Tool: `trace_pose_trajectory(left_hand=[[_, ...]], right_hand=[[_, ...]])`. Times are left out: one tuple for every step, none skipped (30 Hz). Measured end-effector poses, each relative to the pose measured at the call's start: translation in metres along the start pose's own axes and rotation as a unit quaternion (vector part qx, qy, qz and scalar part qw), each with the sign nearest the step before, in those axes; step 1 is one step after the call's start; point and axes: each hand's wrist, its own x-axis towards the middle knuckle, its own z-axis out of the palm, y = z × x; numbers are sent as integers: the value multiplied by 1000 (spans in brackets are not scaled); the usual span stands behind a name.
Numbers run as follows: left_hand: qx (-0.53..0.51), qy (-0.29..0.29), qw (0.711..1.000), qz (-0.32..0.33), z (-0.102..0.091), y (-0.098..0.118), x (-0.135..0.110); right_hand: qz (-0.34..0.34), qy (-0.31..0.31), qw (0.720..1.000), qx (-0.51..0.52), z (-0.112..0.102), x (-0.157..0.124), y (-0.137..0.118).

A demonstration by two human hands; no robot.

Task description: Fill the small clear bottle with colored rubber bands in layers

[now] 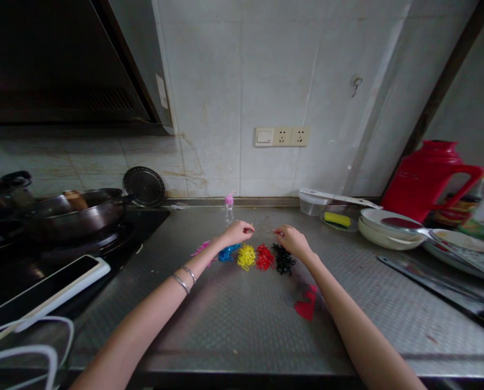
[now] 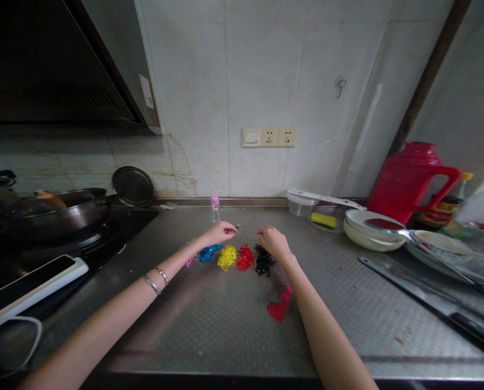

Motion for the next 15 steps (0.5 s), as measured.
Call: trace_pose_trajectory(left_hand=[[-32, 16, 999, -23, -8, -4, -2], [-65, 29, 996, -45, -17, -7, -5], [-93, 47, 992, -69, -26, -10, -8], [-114, 73, 987, -90, -35, -12, -11], [-134, 103, 979, -113, -43, -13, -14], [-154, 125, 970, -139, -51, -14, -17], [-171, 140, 961, -164, -59, -14, -20], [-183, 149, 954, -184, -65, -14, -23], [-193, 154, 948, -201, -70, -14, -25], [-200, 157, 943, -214, -75, -14, -27], [-206, 160, 939, -225, -79, -15, -28], [-211, 163, 935, -235, -82, -16, -29], [-215, 166, 931, -246, -85, -18, -31], [-219, 168, 926, -257, -87, -21, -32], [-222, 170, 922, -270, -89, -24, -33]], right_hand=[[0, 1, 1000, 1, 0, 0, 0], [0, 2, 1000, 2, 1, 0, 0], [-1, 2, 1000, 4, 2, 0, 0], [-1, 2, 1000, 8, 3, 1, 0], [-2, 1, 1000, 14, 4, 1, -1], [0, 1, 1000, 21, 6, 2, -1], [1, 0, 1000, 29, 8, 4, -2], [4, 0, 999, 37, 10, 5, -3], [6, -2, 999, 44, 13, 7, -4], [4, -4, 999, 49, 15, 9, -6], [-1, -6, 999, 54, 18, 11, -7], [-8, -8, 998, 57, 21, 14, -9], [-15, -11, 998, 59, 23, 16, -10], [-21, -13, 998, 60, 26, 19, -12], [-23, -18, 998, 60, 28, 23, -13]])
